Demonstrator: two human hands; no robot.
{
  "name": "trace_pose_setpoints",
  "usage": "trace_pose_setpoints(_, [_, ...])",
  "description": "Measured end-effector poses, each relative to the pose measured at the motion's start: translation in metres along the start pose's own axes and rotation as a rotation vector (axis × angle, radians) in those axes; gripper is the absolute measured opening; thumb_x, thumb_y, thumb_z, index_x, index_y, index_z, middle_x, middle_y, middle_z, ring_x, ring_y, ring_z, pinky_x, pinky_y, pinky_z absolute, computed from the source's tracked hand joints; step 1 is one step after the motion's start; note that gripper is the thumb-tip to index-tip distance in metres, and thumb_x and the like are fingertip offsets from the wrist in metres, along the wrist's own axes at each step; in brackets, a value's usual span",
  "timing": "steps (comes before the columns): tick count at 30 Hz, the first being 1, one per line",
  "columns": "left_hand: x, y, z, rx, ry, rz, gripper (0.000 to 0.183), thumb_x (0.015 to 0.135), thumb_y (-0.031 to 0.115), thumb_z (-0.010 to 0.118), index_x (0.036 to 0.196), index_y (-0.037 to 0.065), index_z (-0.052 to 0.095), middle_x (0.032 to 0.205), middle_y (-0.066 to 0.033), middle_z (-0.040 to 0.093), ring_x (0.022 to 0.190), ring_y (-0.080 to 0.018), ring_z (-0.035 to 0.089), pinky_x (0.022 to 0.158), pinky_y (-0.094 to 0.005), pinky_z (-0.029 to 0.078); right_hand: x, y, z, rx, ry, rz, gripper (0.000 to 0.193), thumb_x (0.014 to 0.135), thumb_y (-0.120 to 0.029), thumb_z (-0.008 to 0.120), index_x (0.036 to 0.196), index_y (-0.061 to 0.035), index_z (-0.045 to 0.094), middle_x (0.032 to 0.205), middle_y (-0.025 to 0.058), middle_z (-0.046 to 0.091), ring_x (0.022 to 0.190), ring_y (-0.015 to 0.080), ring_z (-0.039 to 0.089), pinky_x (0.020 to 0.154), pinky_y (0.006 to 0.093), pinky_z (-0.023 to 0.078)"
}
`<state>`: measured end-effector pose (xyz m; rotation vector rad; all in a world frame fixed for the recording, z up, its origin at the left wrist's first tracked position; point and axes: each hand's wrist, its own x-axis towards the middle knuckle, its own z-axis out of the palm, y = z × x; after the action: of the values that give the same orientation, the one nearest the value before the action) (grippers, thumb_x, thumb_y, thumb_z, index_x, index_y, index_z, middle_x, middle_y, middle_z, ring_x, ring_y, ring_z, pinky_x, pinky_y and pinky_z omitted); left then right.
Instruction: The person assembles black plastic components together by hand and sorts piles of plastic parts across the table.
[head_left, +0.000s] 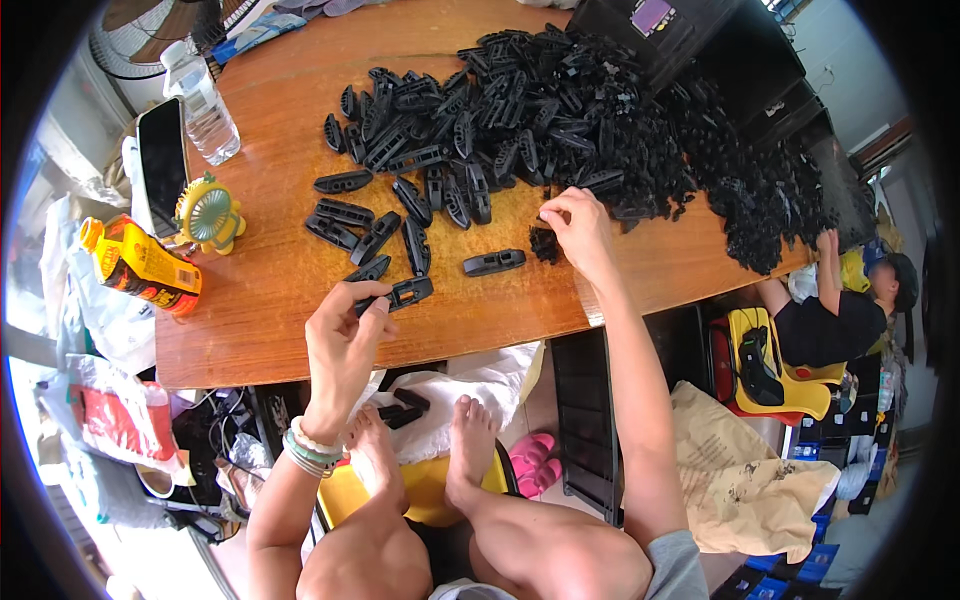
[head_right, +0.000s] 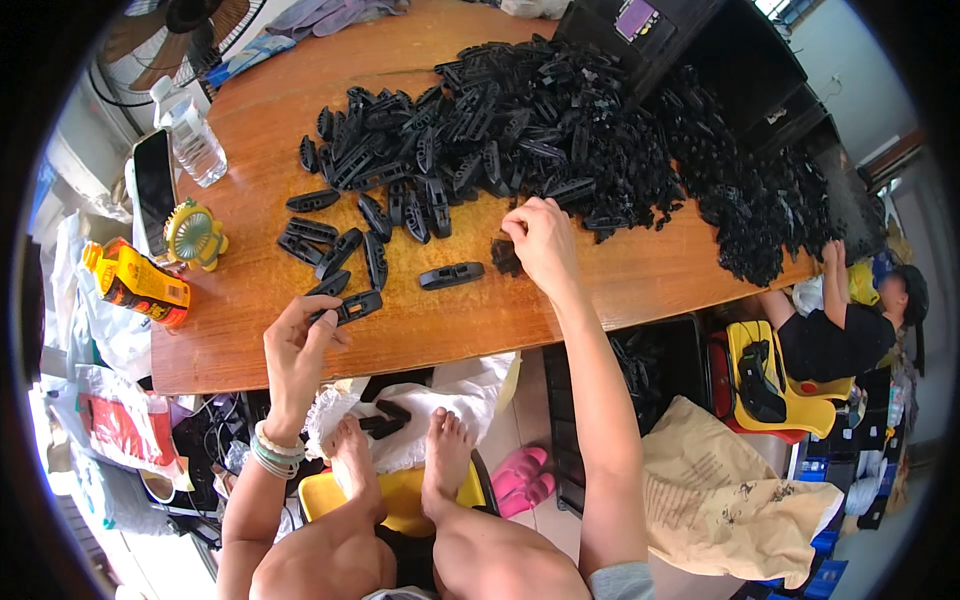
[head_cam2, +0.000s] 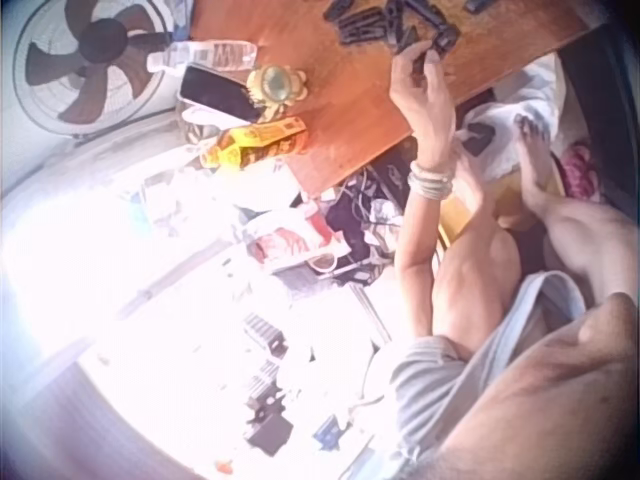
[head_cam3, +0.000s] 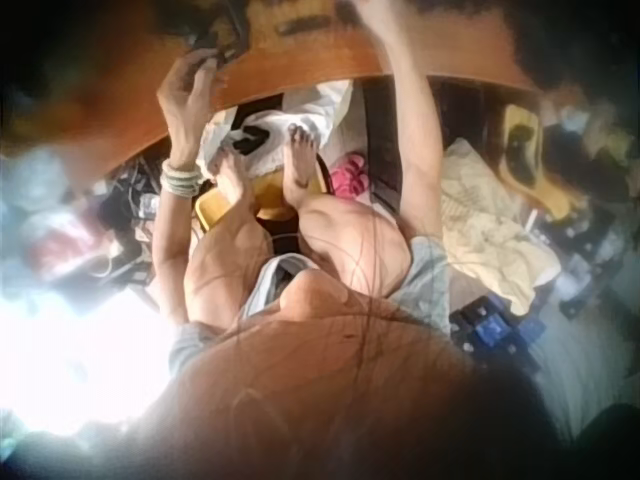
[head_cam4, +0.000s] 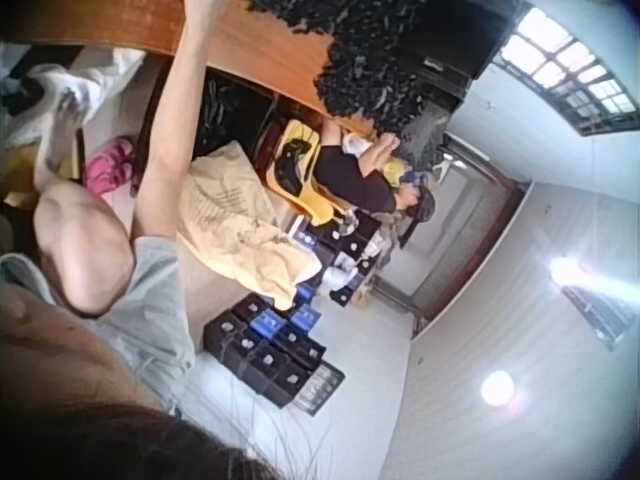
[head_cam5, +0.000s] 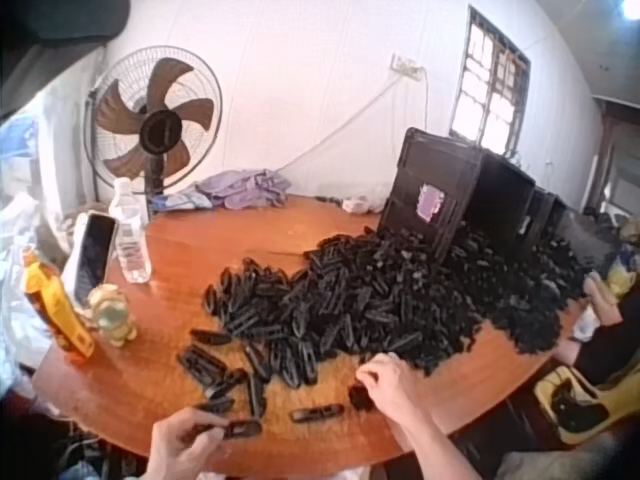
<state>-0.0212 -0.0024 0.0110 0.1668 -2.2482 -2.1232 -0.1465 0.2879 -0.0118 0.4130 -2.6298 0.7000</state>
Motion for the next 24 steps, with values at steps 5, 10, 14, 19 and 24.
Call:
trace_pose_setpoints(5, [-0.003, 0.003, 0.001, -0.302, -0.131, -0.160, 0.021, 0.086, 0.006, 0.061, 0.103, -0.006, 0.060, 0.074, -0.0076, 0.064, 0.066, -0.0107, 0.061, 0.061, -0.0227, 0.051, -0.006, -0.005, -0.005, 0.477, 0.075, 0.261, 0.007, 0.084, -0.008, 0.063, 0.088, -0.0017, 0.064, 0.074, 0.0040, 0.059, 0.062, 0.0142, 0.055, 0.055, 0.0248, 0.041])
trace_pose_setpoints(10, [-0.006, -0.001, 0.008, -0.263, -0.218, -0.196, 0.029, 0.081, 0.003, 0.068, 0.107, -0.005, 0.059, 0.076, -0.0069, 0.064, 0.065, -0.0102, 0.060, 0.061, -0.0222, 0.050, -0.025, -0.040, -0.010, 1.255, 0.095, 0.618, 0.012, 0.091, -0.011, 0.058, 0.099, -0.0019, 0.059, 0.074, 0.0021, 0.058, 0.058, 0.0059, 0.051, 0.045, 0.0171, 0.036])
trace_pose_setpoints(14, [-0.007, 0.002, 0.017, -0.273, -0.277, -0.207, 0.028, 0.082, 0.002, 0.067, 0.107, -0.006, 0.058, 0.076, -0.0064, 0.064, 0.066, -0.0088, 0.060, 0.061, -0.0213, 0.050, -0.036, -0.051, -0.001, 1.368, 0.099, 0.612, 0.009, 0.091, -0.009, 0.056, 0.097, -0.0017, 0.057, 0.075, 0.0040, 0.059, 0.059, 0.0086, 0.055, 0.044, 0.0187, 0.038])
trace_pose_setpoints(19, [-0.006, 0.001, 0.025, -0.293, -0.244, -0.204, 0.029, 0.083, 0.003, 0.066, 0.108, -0.007, 0.058, 0.077, -0.0085, 0.065, 0.067, -0.0099, 0.062, 0.062, -0.0215, 0.052, -0.034, -0.058, 0.014, 1.520, -0.001, 0.608, 0.028, 0.091, -0.005, 0.054, 0.118, -0.0007, 0.055, 0.083, 0.0063, 0.061, 0.069, 0.0117, 0.059, 0.049, 0.0195, 0.042])
trace_pose_setpoints(24, [-0.004, -0.004, 0.027, -0.251, -0.224, -0.192, 0.028, 0.083, 0.003, 0.065, 0.108, -0.007, 0.058, 0.080, -0.0098, 0.066, 0.069, -0.0112, 0.064, 0.064, -0.0234, 0.055, -0.028, -0.074, 0.021, 1.471, 0.100, 0.655, 0.023, 0.091, -0.006, 0.054, 0.113, -0.0001, 0.058, 0.088, 0.0067, 0.063, 0.072, 0.0124, 0.060, 0.058, 0.0215, 0.047])
